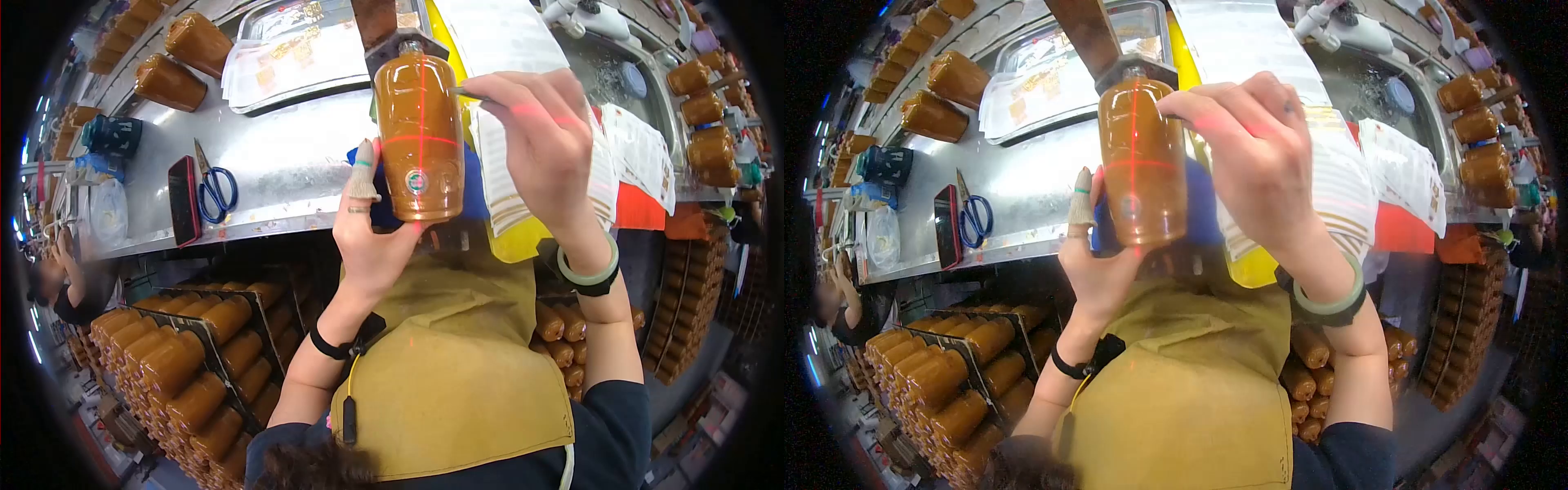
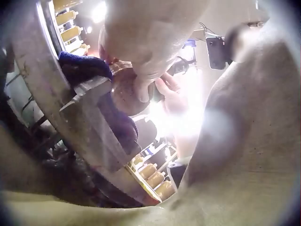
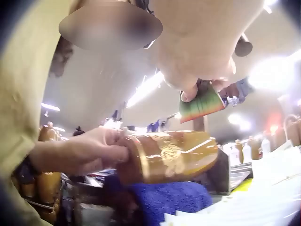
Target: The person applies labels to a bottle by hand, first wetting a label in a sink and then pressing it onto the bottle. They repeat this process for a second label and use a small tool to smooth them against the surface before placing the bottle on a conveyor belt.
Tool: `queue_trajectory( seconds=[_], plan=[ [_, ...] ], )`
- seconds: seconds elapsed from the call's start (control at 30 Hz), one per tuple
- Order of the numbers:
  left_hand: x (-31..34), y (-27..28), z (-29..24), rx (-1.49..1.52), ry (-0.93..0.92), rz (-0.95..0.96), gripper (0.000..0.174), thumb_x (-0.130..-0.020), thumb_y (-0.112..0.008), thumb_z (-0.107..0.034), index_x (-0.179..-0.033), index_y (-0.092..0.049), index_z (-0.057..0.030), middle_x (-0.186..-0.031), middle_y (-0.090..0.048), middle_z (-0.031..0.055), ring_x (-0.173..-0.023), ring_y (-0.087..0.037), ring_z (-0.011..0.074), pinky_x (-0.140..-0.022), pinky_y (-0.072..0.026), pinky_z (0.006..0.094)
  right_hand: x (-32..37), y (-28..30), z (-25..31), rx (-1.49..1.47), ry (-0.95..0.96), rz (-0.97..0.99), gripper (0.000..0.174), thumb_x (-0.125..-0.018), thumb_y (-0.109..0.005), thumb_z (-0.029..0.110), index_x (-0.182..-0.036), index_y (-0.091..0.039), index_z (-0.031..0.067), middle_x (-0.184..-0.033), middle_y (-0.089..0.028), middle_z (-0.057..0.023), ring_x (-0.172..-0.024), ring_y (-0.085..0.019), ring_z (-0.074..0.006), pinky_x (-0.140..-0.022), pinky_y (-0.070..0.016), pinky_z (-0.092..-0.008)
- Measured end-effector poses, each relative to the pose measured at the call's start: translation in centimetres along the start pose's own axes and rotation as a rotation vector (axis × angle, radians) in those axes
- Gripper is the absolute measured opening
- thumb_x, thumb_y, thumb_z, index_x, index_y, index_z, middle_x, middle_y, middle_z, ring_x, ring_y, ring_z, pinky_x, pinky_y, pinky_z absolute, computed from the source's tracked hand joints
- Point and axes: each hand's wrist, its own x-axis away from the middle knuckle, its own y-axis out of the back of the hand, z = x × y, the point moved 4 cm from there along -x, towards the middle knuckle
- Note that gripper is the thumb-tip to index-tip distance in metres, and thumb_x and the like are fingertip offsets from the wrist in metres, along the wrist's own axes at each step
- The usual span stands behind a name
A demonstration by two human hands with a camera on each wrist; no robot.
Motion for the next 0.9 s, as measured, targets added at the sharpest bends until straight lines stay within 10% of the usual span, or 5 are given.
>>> queue_trajectory(
  seconds=[0.37, 0.47, 0.57, 0.83, 0.9],
  plan=[
    [-0.4, 0.7, -1.7, -0.077, -0.180, -0.082, 0.100, -0.062, -0.097, -0.012, -0.147, -0.048, 0.0063, -0.135, -0.065, 0.0182, -0.110, -0.065, 0.0338, -0.095, -0.0529, 0.0411, -4.4, 0.3, 0.5, 0.213, -0.026, 0.007, 0.030, -0.077, -0.075, -0.006, -0.105, -0.073, 0.0062, -0.095, -0.074, -0.0079, -0.085, -0.063, -0.0278, -0.078, -0.0516, -0.0376],
    [-0.7, 0.9, -1.8, -0.057, -0.156, -0.045, 0.108, -0.062, -0.098, -0.016, -0.151, -0.041, 0.0059, -0.138, -0.062, 0.0193, -0.114, -0.063, 0.0343, -0.098, -0.0508, 0.0423, -2.9, -1.5, 3.1, -0.291, -0.083, 0.437, 0.026, -0.083, -0.071, -0.006, -0.106, -0.073, 0.0060, -0.095, -0.073, -0.0083, -0.086, -0.065, -0.0278, -0.080, -0.0522, -0.0371],
    [-1.0, 1.9, -1.0, 0.036, -0.149, 0.007, 0.110, -0.065, -0.098, -0.024, -0.153, -0.038, 0.0057, -0.144, -0.058, 0.0201, -0.121, -0.060, 0.0343, -0.104, -0.0472, 0.0431, -4.7, -1.1, -1.9, 0.073, -0.025, 0.007, 0.026, -0.082, -0.072, -0.002, -0.106, -0.072, 0.0092, -0.089, -0.070, -0.0058, -0.085, -0.062, -0.0302, -0.077, -0.0520, -0.0402],
    [-4.9, 3.6, 0.9, 0.168, -0.046, 0.168, 0.073, -0.099, -0.065, -0.029, -0.155, -0.035, 0.0058, -0.149, -0.053, 0.0234, -0.136, -0.053, 0.0347, -0.112, -0.0417, 0.0445, 2.3, -0.5, -7.3, -0.407, -0.632, 0.127, 0.030, -0.096, -0.066, 0.010, -0.125, -0.059, 0.0031, -0.107, -0.064, -0.0139, -0.097, -0.062, -0.0183, -0.089, -0.0491, -0.0295],
    [-5.0, 2.2, 0.4, 0.216, -0.024, 0.173, 0.071, -0.103, -0.058, -0.039, -0.154, -0.037, 0.0058, -0.149, -0.053, 0.0228, -0.135, -0.054, 0.0330, -0.110, -0.0439, 0.0439, 4.3, 0.0, -6.3, -0.438, -0.822, 0.225, 0.026, -0.096, -0.068, 0.011, -0.120, -0.059, 0.0050, -0.080, -0.048, 0.0024, -0.077, -0.048, -0.0061, -0.073, -0.0402, -0.0208]
  ],
)
